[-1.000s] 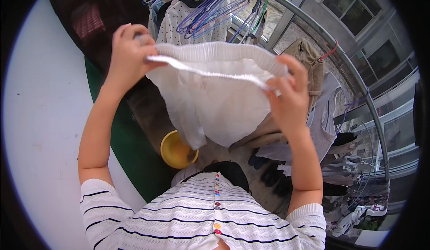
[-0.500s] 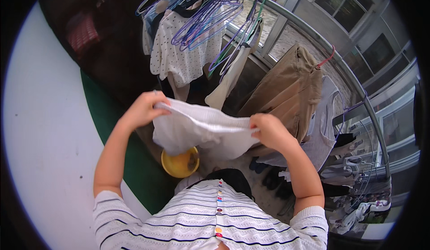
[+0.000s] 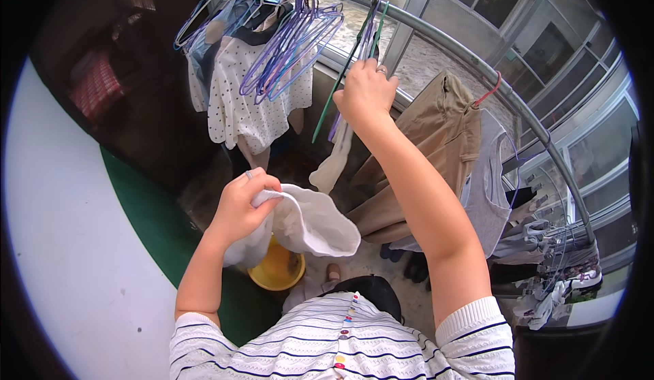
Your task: The person washes a beige tote bag by hand in a sink, scrubbing it with soap and rinsing it thoroughly. They then move to a balcony area, where they hang the wet bag on a clothes hanger. The person proceeds to take other items, including a white shirt and a pair of pants, from a yellow bucket and hangs them on the drying rack.
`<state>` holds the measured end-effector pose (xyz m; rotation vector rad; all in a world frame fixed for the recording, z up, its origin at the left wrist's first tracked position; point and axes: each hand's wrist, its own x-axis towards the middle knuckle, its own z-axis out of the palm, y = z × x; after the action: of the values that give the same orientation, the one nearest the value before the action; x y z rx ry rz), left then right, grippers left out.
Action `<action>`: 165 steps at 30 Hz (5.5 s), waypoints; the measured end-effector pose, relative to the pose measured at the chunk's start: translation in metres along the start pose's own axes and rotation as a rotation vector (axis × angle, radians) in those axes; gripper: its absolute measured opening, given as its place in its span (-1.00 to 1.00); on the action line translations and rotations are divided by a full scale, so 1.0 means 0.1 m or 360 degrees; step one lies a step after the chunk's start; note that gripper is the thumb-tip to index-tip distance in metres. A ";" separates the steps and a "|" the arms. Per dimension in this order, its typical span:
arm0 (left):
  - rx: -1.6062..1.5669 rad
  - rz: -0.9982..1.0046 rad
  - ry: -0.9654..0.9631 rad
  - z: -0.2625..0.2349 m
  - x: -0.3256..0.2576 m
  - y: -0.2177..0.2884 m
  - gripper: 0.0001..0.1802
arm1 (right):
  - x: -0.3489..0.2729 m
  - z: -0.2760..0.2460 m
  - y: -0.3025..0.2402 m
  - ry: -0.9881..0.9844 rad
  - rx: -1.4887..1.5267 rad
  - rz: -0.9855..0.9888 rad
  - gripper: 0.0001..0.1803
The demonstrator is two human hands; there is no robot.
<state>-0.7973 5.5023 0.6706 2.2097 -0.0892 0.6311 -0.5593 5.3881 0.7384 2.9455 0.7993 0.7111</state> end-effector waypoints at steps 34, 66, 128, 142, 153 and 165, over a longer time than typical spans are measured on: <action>-0.0018 -0.0056 -0.0034 -0.09 -0.01 -0.59 -0.79 | 0.61 0.80 -0.72 -0.0236 0.2764 0.0754 -0.70; 0.0024 -0.0570 -0.0250 -0.24 2.42 -0.90 0.19 | 0.39 0.26 -0.17 -0.0448 0.3022 0.0554 -0.64; 0.0358 -0.0488 -0.0266 -0.07 2.50 -0.50 -0.61 | 0.25 0.30 -0.03 -0.0018 0.2670 0.0401 -0.77; 0.0024 -0.0744 -0.0286 -0.30 2.49 -0.57 -0.68 | 0.21 0.37 0.19 0.0014 0.2421 0.0436 -0.73; 0.0155 -0.0652 -0.0394 -0.04 2.67 -0.71 -0.56 | 0.15 0.14 0.33 -0.0197 0.2920 0.0154 -0.73; 0.0407 -0.0561 -0.0177 0.12 2.42 -0.83 -0.25 | -0.78 -0.25 0.56 -0.0392 0.3208 0.0370 -0.77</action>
<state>-0.5592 5.5835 0.7192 2.4249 0.3348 0.3373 -0.6031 5.2997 0.7352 4.3206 1.8535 -1.5349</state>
